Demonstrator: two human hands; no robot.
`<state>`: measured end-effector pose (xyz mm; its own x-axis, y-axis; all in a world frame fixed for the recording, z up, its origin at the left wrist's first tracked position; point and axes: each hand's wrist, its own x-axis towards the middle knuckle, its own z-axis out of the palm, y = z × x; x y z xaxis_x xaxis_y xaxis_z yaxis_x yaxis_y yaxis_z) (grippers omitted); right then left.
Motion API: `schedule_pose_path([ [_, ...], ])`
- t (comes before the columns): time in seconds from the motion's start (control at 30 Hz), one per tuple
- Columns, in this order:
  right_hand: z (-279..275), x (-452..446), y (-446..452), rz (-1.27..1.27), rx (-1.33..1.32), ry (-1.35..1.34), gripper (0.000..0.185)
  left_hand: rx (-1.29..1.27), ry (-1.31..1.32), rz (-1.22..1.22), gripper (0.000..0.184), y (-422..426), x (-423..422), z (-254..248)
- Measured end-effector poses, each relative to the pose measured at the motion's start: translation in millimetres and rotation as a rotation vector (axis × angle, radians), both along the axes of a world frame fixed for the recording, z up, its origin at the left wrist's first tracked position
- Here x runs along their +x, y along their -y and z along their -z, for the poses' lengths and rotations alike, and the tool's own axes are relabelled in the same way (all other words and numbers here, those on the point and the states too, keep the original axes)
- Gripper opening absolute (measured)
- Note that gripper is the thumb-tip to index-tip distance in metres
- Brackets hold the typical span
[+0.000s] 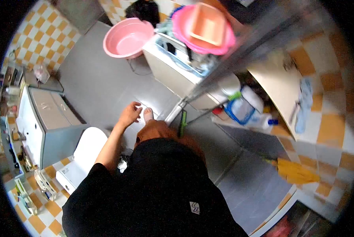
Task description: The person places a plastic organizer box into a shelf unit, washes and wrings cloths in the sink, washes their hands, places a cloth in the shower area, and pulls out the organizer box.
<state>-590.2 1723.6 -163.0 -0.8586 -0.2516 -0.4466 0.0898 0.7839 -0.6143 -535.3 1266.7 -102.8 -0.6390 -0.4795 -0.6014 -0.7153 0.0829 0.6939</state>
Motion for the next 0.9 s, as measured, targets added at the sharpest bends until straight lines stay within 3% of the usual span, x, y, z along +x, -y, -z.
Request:
schedule_pose_path([
  [0.07,9,-5,57,-0.138,0.030,0.084,0.036,0.273,0.163,-0.102,0.036,35,21,-4],
  [0.13,17,-16,113,-0.274,0.059,0.134,0.037,0.684,0.187,-0.163,0.033,58,68,51],
  [0.2,24,-30,161,-0.398,0.077,0.169,0.038,0.300,0.179,0.013,0.037,60,98,65],
  [0.27,32,-48,209,-0.507,0.092,0.185,0.038,0.182,0.233,-0.168,0.043,78,126,76],
  [0.3,30,-55,237,-0.562,0.106,0.188,0.039,0.215,0.292,-0.139,0.046,101,129,36],
  [0.4,35,-76,297,-0.686,0.118,0.183,0.040,-0.037,0.354,-0.096,0.042,113,178,43],
  [0.47,34,-91,337,-0.740,0.128,0.170,0.041,-0.157,0.439,-0.181,0.032,112,204,45],
  [0.57,35,-107,397,-0.822,0.145,0.161,0.042,-0.300,0.331,-0.502,0.027,102,235,50],
  [0.6,36,-113,416,-0.843,0.148,0.156,0.042,-0.159,0.306,-0.634,0.025,103,243,61],
  [0.67,37,-123,457,-0.882,0.158,0.156,0.043,-0.264,0.277,-0.778,0.026,99,251,66],
  [0.8,41,-146,528,-0.931,0.204,0.174,0.045,-0.087,0.248,-1.004,0.031,114,254,72],
  [0.9,62,-177,577,-0.950,0.244,0.205,0.046,-0.121,0.269,-1.165,0.034,148,246,76],
])
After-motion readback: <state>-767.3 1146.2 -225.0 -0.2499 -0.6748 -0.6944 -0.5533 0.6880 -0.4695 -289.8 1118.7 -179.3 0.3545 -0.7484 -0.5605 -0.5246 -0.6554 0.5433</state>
